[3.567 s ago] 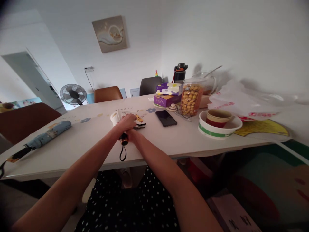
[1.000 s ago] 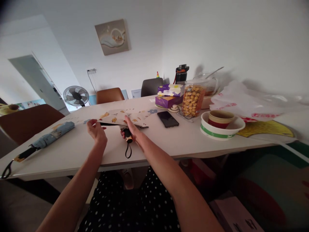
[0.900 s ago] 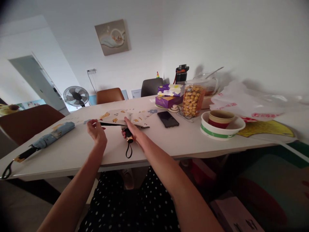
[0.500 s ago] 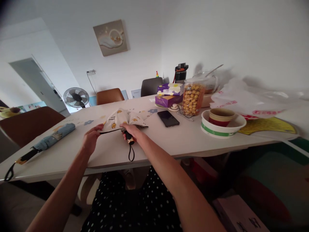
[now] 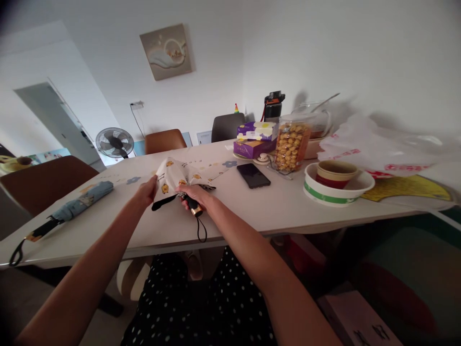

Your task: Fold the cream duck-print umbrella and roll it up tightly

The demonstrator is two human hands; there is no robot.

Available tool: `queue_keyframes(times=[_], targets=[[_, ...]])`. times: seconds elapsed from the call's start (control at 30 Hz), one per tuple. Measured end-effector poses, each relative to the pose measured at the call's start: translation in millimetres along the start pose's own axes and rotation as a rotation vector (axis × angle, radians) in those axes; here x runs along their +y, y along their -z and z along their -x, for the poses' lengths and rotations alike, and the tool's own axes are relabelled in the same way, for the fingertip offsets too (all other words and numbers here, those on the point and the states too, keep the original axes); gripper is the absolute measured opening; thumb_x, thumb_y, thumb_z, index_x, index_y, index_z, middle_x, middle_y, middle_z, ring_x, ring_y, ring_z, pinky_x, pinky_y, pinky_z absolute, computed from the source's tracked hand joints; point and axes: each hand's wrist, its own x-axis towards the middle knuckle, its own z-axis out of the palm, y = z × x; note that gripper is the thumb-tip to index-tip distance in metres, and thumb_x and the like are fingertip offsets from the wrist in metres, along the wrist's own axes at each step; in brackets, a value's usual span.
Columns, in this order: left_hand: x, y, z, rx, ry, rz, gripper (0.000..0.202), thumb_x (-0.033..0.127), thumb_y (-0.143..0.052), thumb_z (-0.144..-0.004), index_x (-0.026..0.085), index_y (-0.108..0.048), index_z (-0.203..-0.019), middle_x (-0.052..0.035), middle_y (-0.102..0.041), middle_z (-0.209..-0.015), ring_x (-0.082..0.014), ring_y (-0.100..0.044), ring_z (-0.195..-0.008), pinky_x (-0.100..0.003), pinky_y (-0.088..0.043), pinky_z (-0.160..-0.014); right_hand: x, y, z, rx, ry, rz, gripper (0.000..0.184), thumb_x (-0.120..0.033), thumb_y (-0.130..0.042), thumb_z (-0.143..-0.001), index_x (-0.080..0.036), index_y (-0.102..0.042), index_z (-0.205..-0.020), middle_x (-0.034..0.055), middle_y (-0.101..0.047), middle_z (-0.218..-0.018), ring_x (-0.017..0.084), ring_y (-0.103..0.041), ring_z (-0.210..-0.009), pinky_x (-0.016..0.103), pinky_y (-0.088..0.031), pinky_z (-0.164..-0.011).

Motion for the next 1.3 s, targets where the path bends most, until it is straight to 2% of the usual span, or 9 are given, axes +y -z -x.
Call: queue_keyframes(times=[0.17,0.27,0.4,0.53,0.63,0.73,0.9,1.03,1.3], targets=[[-11,5.4,5,0.160,-0.193,-0.043,0.013,0.024,-0.059,-0.071,0.017,-0.048,-0.071,0.0058,-0.043,-0.051,-0.0077,-0.041,-0.037,-0.019,-0.034,-0.036,0,2,-2,-0.045,-0.017,-0.022,0.028,-0.034,-0.066,-0.078,-0.015,-0.045,-0.077,-0.0024,-0.050,-0.059,0.006,-0.044,-0.038,0.017,-0.038,-0.029],[-22,7.2,1,0.165,-0.156,-0.133,0.014,0.030,-0.055,-0.073,0.017,-0.048,-0.074,0.0055,-0.041,-0.051,-0.0083,-0.038,-0.036,-0.019,-0.031,-0.034,0,1,-2,-0.059,-0.037,-0.019,0.026,-0.031,-0.066,-0.078,-0.015,-0.044,-0.077,-0.0027,-0.050,-0.058,0.005,-0.043,-0.037,0.017,-0.038,-0.029],[-29,10.6,-6,0.252,-0.140,-0.216,0.017,0.025,-0.055,-0.072,0.018,-0.047,-0.086,0.0026,-0.045,-0.062,-0.0121,-0.047,-0.049,-0.026,-0.042,-0.045,0,-1,1,-0.011,-0.033,-0.002,0.025,-0.027,-0.065,-0.078,-0.014,-0.044,-0.074,-0.0027,-0.050,-0.057,0.005,-0.042,-0.036,0.017,-0.037,-0.029],[-24,5.4,5,0.393,-0.553,-0.299,0.022,0.011,-0.050,-0.071,0.020,-0.048,-0.091,-0.0024,-0.051,-0.084,-0.0149,-0.052,-0.081,-0.033,-0.044,-0.080,0,-4,0,0.095,0.015,0.016,0.021,-0.024,-0.065,-0.076,-0.014,-0.047,-0.073,-0.0027,-0.050,-0.055,0.006,-0.044,-0.036,0.019,-0.038,-0.029],[-23,-14.6,27,0.171,-0.770,-0.310,0.015,0.016,-0.046,-0.078,0.019,-0.051,-0.091,-0.0051,-0.054,-0.094,-0.0157,-0.051,-0.091,-0.031,-0.040,-0.087,1,-6,0,0.183,0.053,0.079,0.019,-0.025,-0.065,-0.074,-0.014,-0.050,-0.069,-0.0023,-0.049,-0.051,0.007,-0.044,-0.035,0.020,-0.039,-0.029],[-26,-40.2,46,-0.036,-0.661,-0.296,0.015,0.028,-0.054,-0.077,0.019,-0.053,-0.089,-0.0053,-0.056,-0.090,-0.0176,-0.053,-0.090,-0.030,-0.042,-0.081,2,-8,0,0.191,0.136,0.125,0.024,-0.029,-0.068,-0.069,-0.014,-0.050,-0.063,-0.0020,-0.048,-0.047,0.009,-0.043,-0.034,0.021,-0.038,-0.028],[-27,-63.5,52,-0.184,-0.372,-0.057,0.018,0.031,-0.058,-0.075,0.016,-0.054,-0.084,-0.0043,-0.059,-0.078,-0.0175,-0.058,-0.078,-0.029,-0.047,-0.069,3,-9,1,0.213,0.198,0.183,0.023,-0.029,-0.070,-0.064,-0.014,-0.052,-0.065,-0.0020,-0.049,-0.049,0.010,-0.045,-0.034,0.021,-0.038,-0.027],[-26,-65.2,49,-0.316,-0.179,0.218,0.023,0.031,-0.057,-0.077,0.014,-0.056,-0.092,-0.0068,-0.064,-0.079,-0.0185,-0.062,-0.075,-0.030,-0.050,-0.068,6,-8,0,0.192,0.173,0.220,0.018,-0.024,-0.065,-0.067,-0.013,-0.052,-0.064,-0.0018,-0.050,-0.048,0.009,-0.046,-0.035,0.021,-0.039,-0.028],[-23,-50.8,40,-0.541,0.119,0.514,0.034,0.033,-0.058,-0.076,0.011,-0.059,-0.102,-0.0094,-0.068,-0.086,-0.0228,-0.065,-0.084,-0.036,-0.050,-0.085,10,-7,0,0.080,0.129,0.255,0.016,-0.024,-0.060,-0.072,-0.013,-0.051,-0.065,-0.0023,-0.050,-0.048,0.010,-0.046,-0.034,0.022,-0.040,-0.028]])
